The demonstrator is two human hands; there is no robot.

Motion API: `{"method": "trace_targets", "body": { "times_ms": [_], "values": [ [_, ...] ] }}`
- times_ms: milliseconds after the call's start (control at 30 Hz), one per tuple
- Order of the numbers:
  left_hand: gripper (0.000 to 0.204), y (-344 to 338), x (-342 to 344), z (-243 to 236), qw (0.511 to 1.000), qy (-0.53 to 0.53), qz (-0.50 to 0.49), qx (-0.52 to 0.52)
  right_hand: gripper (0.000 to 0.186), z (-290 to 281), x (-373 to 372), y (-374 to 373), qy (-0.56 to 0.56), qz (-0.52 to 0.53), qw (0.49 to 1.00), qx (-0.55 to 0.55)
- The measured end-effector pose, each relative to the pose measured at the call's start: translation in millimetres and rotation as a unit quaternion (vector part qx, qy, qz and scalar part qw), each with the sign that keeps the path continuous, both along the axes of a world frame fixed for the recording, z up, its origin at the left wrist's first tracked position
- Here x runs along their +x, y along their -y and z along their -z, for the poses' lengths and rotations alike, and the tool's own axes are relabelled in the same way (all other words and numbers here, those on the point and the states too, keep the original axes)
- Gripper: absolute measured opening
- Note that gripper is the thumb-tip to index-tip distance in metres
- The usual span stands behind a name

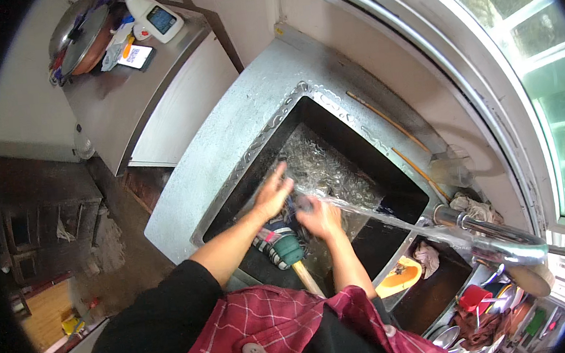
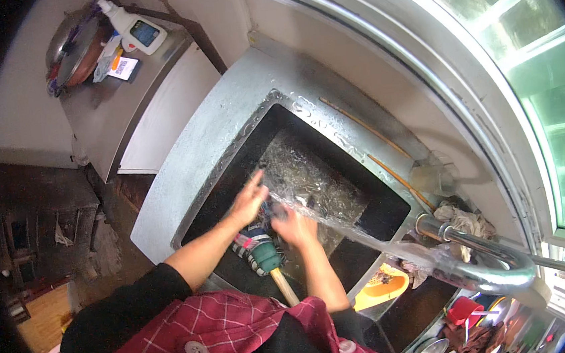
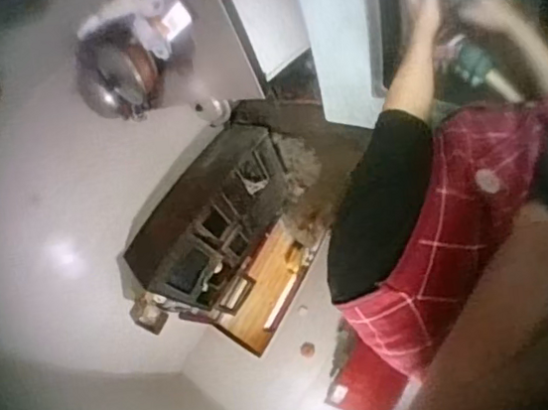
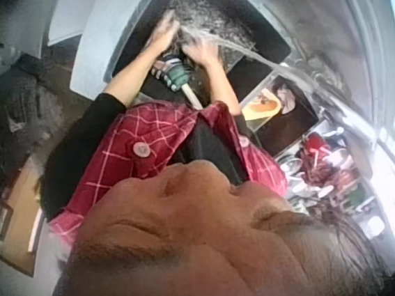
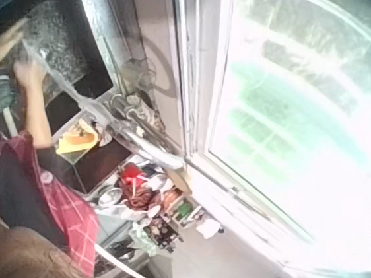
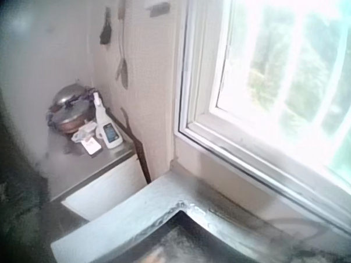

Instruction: The person cleans a wet kitchen floor by sweeping water into a corner with a squeegee, then mops the floor. They rinse the mop head in the sink and wring it out before continuing to mop.

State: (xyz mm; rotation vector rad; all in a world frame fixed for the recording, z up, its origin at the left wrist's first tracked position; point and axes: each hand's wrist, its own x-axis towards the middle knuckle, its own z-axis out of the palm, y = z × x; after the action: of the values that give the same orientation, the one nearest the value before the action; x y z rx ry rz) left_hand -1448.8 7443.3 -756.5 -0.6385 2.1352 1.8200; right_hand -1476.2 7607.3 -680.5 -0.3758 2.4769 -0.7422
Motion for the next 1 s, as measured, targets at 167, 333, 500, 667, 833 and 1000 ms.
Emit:
{"method": "trace_targets", "body": {
  "times_ms": [167,333,500,667,833,1000],
  "values": [
    [0.07,-47.8,24.0,-20.9,0.89,-0.07,0.297,-0.338,0.026,-9.3,78.7,-22.9,-0.071,0.139,0.985,-0.072],
    [0.062,-55.7,11.2,-5.4,0.829,0.024,0.329,-0.451,0.012,73.2,82.4,-19.3,-0.148,0.178,0.972,-0.025],
    [0.038,-51.0,-38.2,37.9,0.895,0.053,0.243,-0.371,0.028,111.6,10.3,-2.0,-0.179,0.201,0.961,0.055],
    [0.059,-37.7,-112.4,15.1,0.912,0.224,0.232,-0.254,0.039,90.8,-79.1,-14.8,-0.006,0.244,0.954,0.173],
    [0.071,13.8,-86.8,21.0,0.998,0.003,0.065,-0.027,0.048,101.6,-80.4,-70.7,-0.065,0.195,0.937,0.284],
    [0.077,0.5,-53.3,49.9,0.997,-0.018,-0.06,0.052,0.063,59.1,-50.0,27.8,0.03,0.14,0.983,0.112]
  ]
}}
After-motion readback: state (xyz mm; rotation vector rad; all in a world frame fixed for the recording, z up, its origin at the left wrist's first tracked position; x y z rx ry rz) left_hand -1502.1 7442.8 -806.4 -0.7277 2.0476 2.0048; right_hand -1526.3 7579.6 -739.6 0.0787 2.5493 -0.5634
